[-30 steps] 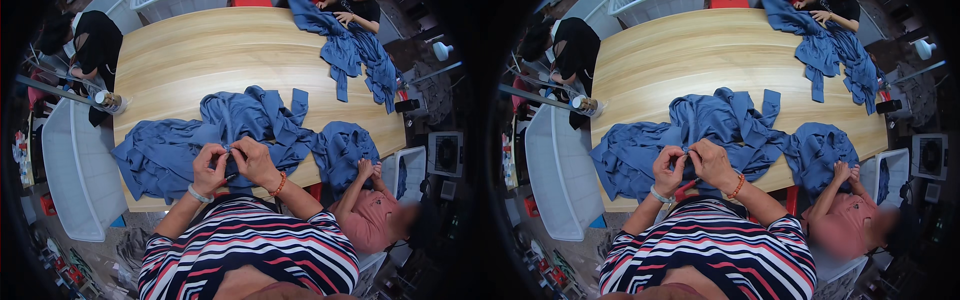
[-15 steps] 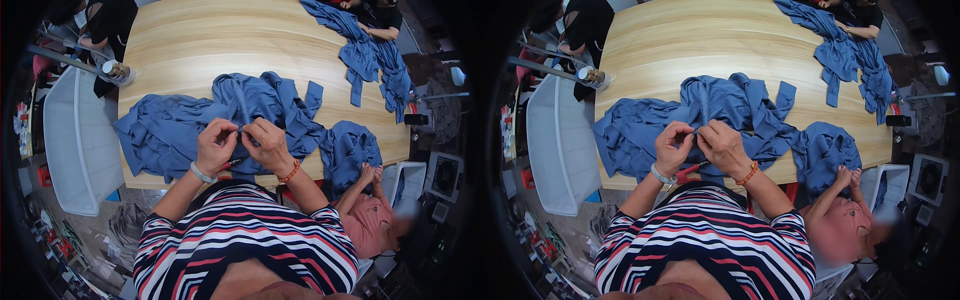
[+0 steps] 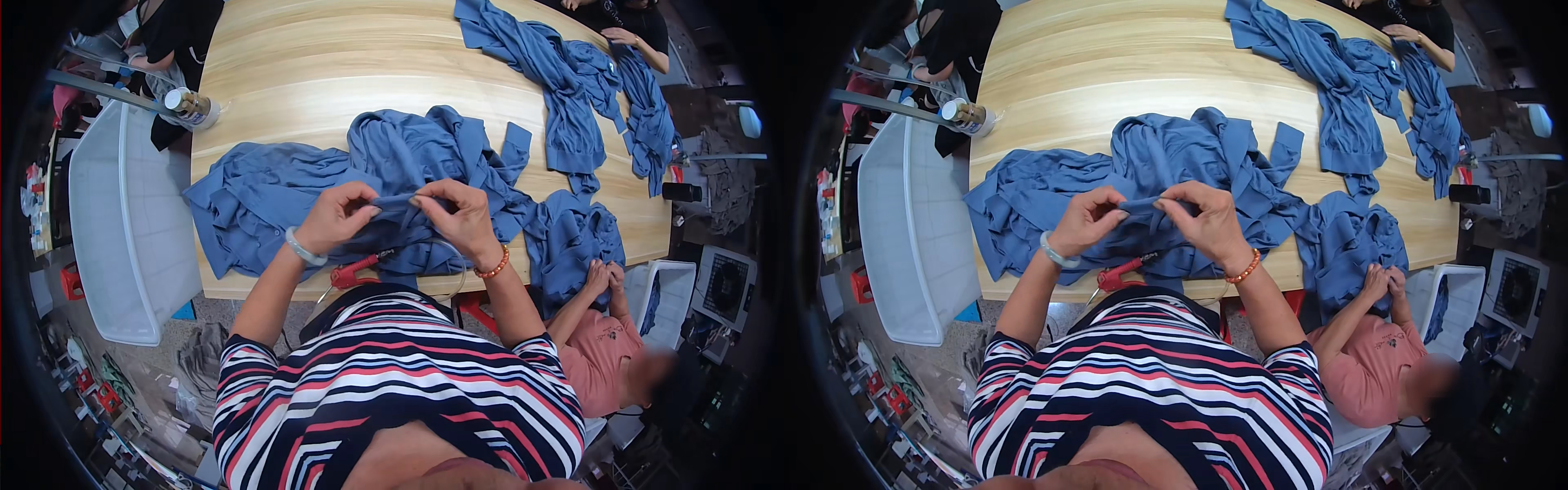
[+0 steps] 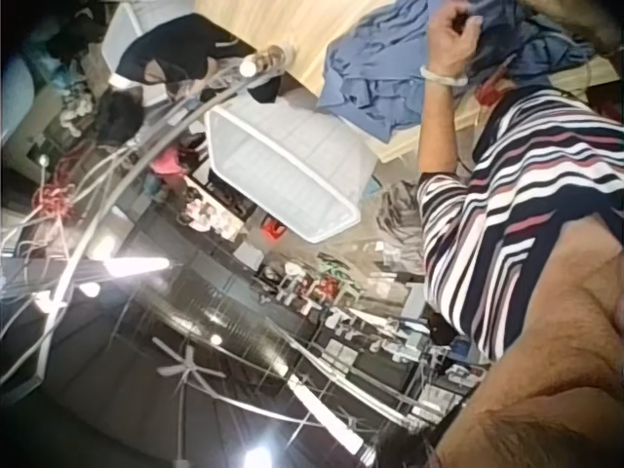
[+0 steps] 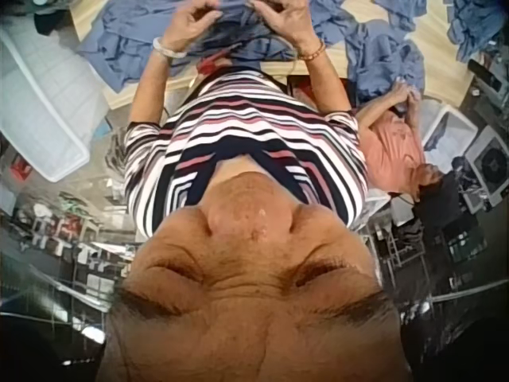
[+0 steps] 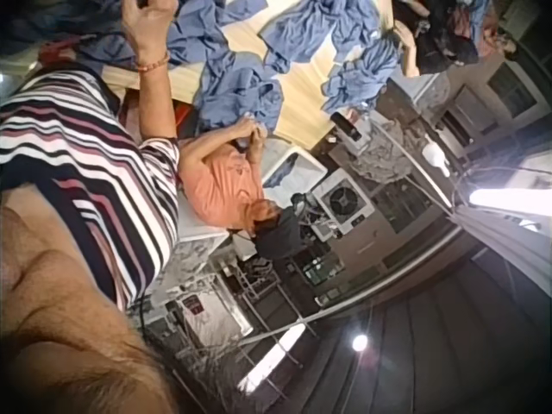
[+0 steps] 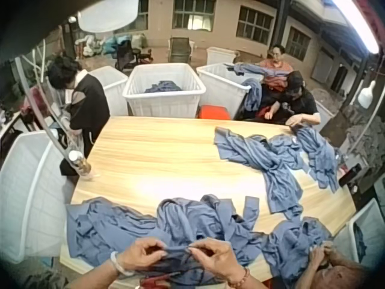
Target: The recorder uses a thread nipper to trim loose threads and excess material from blue fabric garment pieces on a workbench.
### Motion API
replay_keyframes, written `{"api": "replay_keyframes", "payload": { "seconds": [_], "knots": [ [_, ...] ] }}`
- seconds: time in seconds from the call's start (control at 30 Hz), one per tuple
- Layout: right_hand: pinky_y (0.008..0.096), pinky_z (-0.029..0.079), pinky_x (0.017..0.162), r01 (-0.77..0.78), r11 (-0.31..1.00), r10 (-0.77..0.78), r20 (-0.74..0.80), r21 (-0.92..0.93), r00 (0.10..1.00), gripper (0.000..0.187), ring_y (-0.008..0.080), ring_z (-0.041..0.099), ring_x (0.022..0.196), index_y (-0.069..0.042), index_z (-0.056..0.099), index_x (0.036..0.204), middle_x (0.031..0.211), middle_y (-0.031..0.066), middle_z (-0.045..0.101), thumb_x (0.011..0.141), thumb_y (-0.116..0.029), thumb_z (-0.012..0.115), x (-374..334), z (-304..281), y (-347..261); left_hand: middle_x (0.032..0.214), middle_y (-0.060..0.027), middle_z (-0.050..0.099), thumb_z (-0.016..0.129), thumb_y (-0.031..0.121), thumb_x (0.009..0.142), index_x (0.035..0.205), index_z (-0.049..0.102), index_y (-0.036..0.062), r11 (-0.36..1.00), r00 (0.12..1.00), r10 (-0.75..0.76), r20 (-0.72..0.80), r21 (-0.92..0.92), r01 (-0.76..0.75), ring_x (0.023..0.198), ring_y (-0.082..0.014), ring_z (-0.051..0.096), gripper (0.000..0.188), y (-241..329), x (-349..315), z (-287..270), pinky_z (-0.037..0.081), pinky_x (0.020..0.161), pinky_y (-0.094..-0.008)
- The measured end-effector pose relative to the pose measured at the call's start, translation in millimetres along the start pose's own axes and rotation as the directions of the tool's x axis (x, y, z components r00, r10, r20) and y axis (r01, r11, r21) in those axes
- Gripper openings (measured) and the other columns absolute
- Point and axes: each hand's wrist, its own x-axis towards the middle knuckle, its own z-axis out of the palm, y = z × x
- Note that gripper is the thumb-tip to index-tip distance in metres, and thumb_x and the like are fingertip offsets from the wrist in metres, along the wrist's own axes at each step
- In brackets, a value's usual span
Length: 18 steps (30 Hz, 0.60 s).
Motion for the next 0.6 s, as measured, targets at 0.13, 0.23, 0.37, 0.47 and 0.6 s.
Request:
{"api": "replay_keyframes", "payload": {
  "seconds": [0.13,0.23,0.37,0.47,0.6],
  "knots": [
    [0.0193,0.041,0.054,0.084,0.987,-0.080,0.034,-0.140,0.996,0.012,0.0056,0.053,0.059,-0.001,0.068,0.092,0.081,0.0044,0.067,0.080,-0.002,0.069,8,-4,10,0.081,0.0048,0.053,0.063,0.007,0.089,0.096,0.061,0.0004,0.975,0.997,-0.076,0.034,-0.209,0.082,0.065,-0.0010,0.044,0.010,11,0,-6,0.036,0.056,-0.0168],
    [0.0195,0.042,0.054,0.067,0.995,-0.062,0.066,-0.079,0.996,0.017,0.0069,0.053,0.057,-0.002,0.067,0.100,0.082,0.0041,0.066,0.082,-0.002,0.067,14,-1,-9,0.083,0.0048,0.053,0.062,0.007,0.089,0.096,0.061,0.0005,0.984,0.996,-0.091,-0.007,-0.156,0.089,0.069,-0.0011,0.045,0.010,8,-1,-4,0.037,0.060,-0.0168],
    [0.0193,0.042,0.054,0.015,0.994,-0.034,0.179,0.105,0.983,0.020,0.0055,0.053,0.057,-0.002,0.066,0.104,0.082,0.0042,0.065,0.084,-0.003,0.064,21,16,-15,0.077,0.0029,0.052,0.062,0.004,0.086,0.093,0.061,0.0001,0.999,0.997,0.026,-0.072,-0.039,-0.029,0.063,-0.0030,0.043,0.008,7,6,1,0.036,0.055,-0.0192],
    [0.0211,0.043,0.054,-0.110,0.971,0.051,0.268,0.211,0.962,0.014,0.0051,0.054,0.061,-0.002,0.067,0.098,0.080,0.0033,0.063,0.084,-0.004,0.065,25,20,3,0.080,0.0031,0.049,0.061,0.002,0.086,0.095,0.060,0.0011,0.984,0.991,0.127,-0.040,0.134,-0.121,0.067,-0.0038,0.043,0.010,22,10,-1,0.037,0.058,-0.0194],
    [0.0232,0.043,0.055,0.047,0.995,-0.063,0.194,0.083,0.979,0.006,0.0083,0.055,0.063,0.000,0.067,0.084,0.072,0.0050,0.058,0.079,-0.003,0.070,22,23,3,0.078,-0.0009,0.049,0.065,0.002,0.078,0.090,0.059,0.0011,0.952,1.000,-0.029,0.005,0.305,0.026,0.061,-0.0082,0.045,0.013,37,4,0,0.038,0.055,-0.0223]
  ]
}}
